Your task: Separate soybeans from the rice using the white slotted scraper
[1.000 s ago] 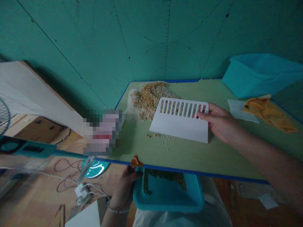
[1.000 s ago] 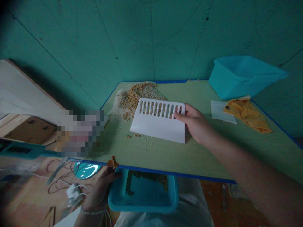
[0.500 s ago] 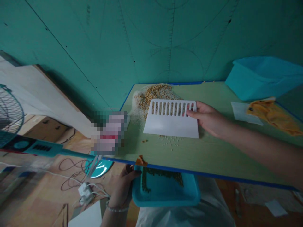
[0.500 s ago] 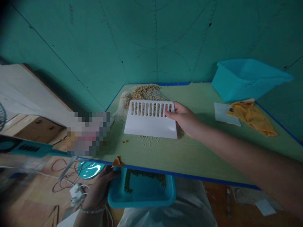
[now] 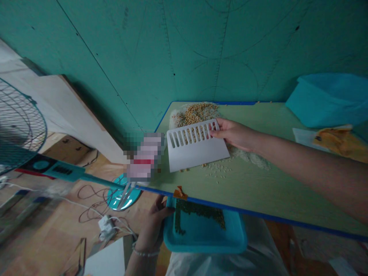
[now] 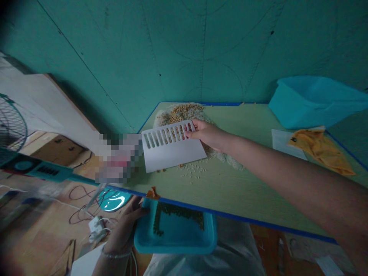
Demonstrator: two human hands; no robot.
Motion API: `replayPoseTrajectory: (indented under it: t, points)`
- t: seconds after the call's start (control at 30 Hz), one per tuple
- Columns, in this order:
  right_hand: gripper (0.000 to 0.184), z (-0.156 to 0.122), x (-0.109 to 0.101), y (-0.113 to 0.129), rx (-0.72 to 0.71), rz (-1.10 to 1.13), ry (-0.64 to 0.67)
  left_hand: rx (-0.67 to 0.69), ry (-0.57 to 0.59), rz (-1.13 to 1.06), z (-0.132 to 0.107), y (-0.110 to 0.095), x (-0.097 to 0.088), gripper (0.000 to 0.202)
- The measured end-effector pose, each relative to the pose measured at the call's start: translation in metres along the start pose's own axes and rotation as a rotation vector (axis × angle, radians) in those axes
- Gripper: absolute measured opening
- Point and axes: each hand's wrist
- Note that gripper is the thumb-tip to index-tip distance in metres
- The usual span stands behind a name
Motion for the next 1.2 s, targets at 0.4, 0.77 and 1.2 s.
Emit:
replayPoseTrajectory:
  t: [0.4,0.77,1.2]
  points:
    - [0.017,-0.018,-0.011,0.001,0.09,-0.023,0.148,-0.041,-0.019,-0.014,0.001,0.004,-0.002,0.054]
    - [0.015,-0.041,-0.014,0.0,0.09,-0.074,0.08,-0.089,0.024,-0.007,0.002,0.007,0.006,0.037]
    - [0.024,-0.092,-0.021,-0.018,0.106,-0.074,-0.063,-0.12,-0.015,0.087,0.003,0.019,0.015,0.02]
Point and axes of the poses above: each hand's wrist, its own z-axis towards the middle knuckle, its own x-axis out of the palm, y = z × x, and after that the axes turned 4 degrees about -y, right-handed
